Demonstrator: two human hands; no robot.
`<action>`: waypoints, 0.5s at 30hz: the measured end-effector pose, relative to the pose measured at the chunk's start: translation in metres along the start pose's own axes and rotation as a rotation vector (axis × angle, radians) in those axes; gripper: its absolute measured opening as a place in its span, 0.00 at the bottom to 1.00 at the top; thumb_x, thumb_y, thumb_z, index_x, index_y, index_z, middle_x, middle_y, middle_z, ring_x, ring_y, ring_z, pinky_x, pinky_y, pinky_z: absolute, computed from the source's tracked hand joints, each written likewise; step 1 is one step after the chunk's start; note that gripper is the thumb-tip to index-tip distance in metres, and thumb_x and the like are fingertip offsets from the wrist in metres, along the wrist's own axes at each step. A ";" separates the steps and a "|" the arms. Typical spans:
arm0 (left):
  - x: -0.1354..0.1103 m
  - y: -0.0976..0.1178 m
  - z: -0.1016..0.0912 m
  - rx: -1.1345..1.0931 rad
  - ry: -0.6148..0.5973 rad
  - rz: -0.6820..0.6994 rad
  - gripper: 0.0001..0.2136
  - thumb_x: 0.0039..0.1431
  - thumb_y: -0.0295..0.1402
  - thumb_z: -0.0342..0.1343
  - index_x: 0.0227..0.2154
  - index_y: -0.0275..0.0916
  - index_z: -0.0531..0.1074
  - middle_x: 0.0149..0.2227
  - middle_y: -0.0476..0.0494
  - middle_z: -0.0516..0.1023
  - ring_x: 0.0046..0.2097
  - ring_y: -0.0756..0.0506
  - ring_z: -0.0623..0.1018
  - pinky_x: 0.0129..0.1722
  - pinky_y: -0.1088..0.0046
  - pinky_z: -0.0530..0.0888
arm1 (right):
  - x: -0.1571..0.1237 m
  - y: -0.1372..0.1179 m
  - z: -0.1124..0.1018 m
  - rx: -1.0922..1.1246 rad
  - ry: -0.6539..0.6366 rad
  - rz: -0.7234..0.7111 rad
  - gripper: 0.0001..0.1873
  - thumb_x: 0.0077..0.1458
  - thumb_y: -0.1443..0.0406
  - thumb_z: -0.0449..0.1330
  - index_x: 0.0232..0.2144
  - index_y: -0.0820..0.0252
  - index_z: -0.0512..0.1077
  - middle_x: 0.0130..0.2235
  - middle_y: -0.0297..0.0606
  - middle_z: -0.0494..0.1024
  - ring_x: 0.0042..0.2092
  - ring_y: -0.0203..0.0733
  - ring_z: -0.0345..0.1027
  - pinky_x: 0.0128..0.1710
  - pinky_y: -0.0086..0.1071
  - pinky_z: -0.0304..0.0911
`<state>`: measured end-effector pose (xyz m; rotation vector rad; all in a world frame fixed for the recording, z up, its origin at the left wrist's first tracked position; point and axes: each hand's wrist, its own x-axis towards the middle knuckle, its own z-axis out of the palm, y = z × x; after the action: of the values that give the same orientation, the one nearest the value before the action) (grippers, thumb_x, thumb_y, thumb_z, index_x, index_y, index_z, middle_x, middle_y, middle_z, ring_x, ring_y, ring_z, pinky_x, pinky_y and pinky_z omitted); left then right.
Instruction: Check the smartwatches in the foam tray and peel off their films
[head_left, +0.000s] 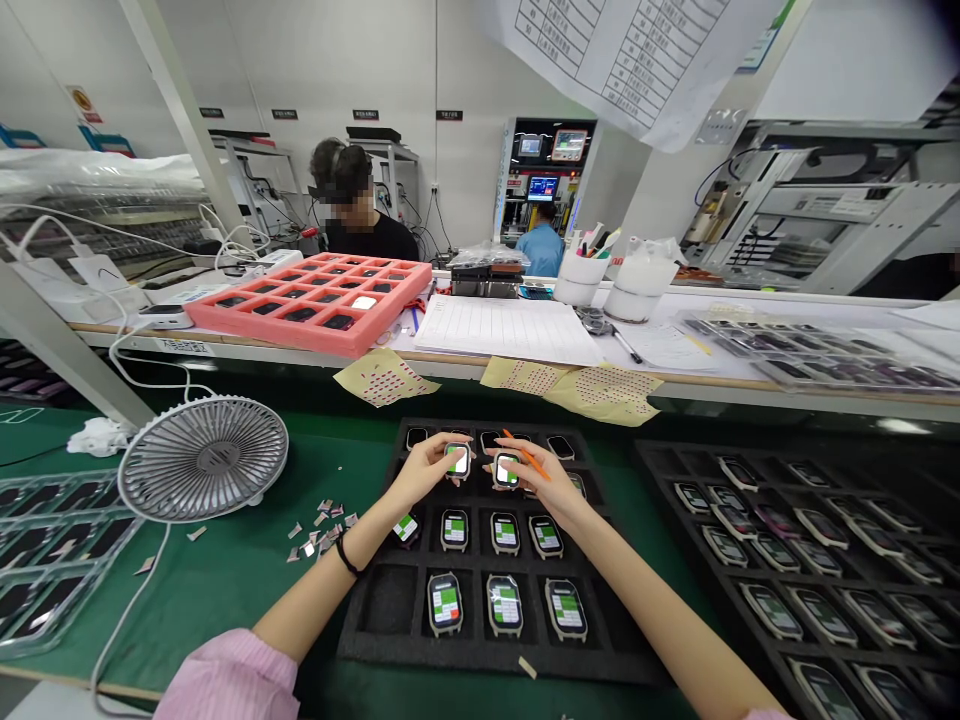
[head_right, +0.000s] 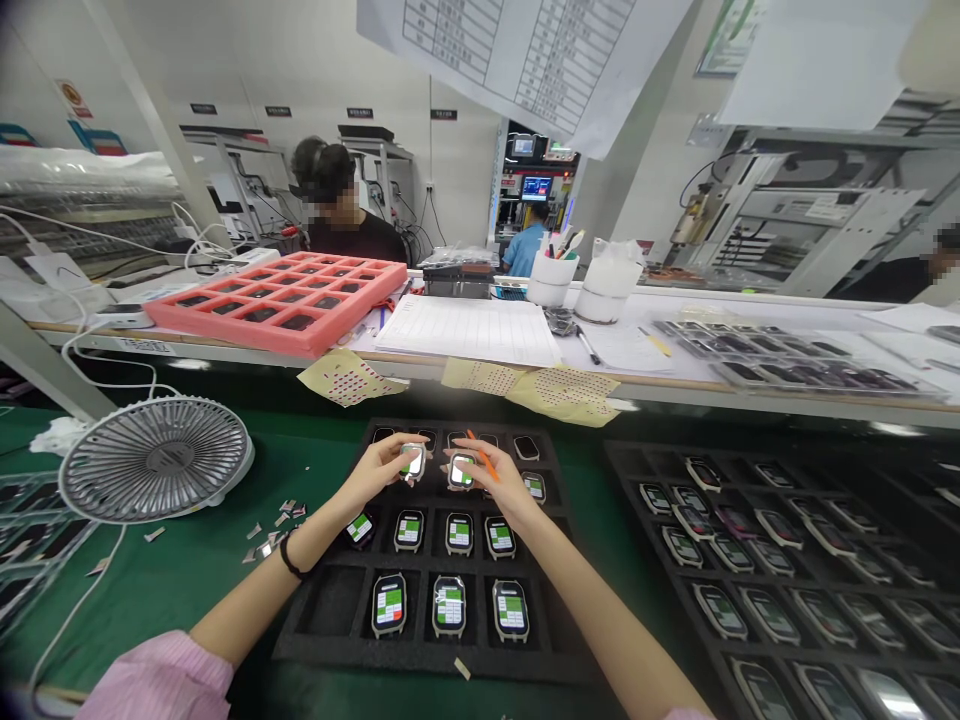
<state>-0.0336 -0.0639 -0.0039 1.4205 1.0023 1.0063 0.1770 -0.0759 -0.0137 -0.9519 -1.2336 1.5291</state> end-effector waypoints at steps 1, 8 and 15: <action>0.001 -0.002 0.000 -0.004 -0.011 0.013 0.20 0.52 0.44 0.60 0.44 0.37 0.73 0.37 0.42 0.78 0.32 0.47 0.76 0.27 0.73 0.73 | 0.000 0.001 0.000 0.000 -0.004 -0.003 0.22 0.46 0.59 0.68 0.45 0.53 0.73 0.50 0.43 0.77 0.46 0.54 0.75 0.40 0.44 0.73; 0.005 -0.014 -0.004 0.009 -0.062 0.077 0.26 0.47 0.36 0.63 0.51 0.37 0.66 0.45 0.39 0.74 0.38 0.46 0.76 0.39 0.67 0.75 | 0.004 0.009 -0.002 0.059 -0.037 0.005 0.30 0.37 0.66 0.72 0.46 0.54 0.72 0.51 0.42 0.76 0.47 0.53 0.74 0.45 0.46 0.71; 0.005 -0.011 -0.003 -0.006 0.003 0.061 0.23 0.49 0.41 0.62 0.46 0.35 0.70 0.41 0.39 0.77 0.36 0.46 0.76 0.33 0.71 0.75 | 0.002 0.002 -0.001 0.011 0.026 0.027 0.26 0.41 0.62 0.70 0.46 0.55 0.73 0.50 0.44 0.77 0.45 0.53 0.75 0.40 0.43 0.73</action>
<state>-0.0352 -0.0579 -0.0141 1.4527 0.9625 1.0549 0.1771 -0.0743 -0.0158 -0.9819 -1.1974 1.5381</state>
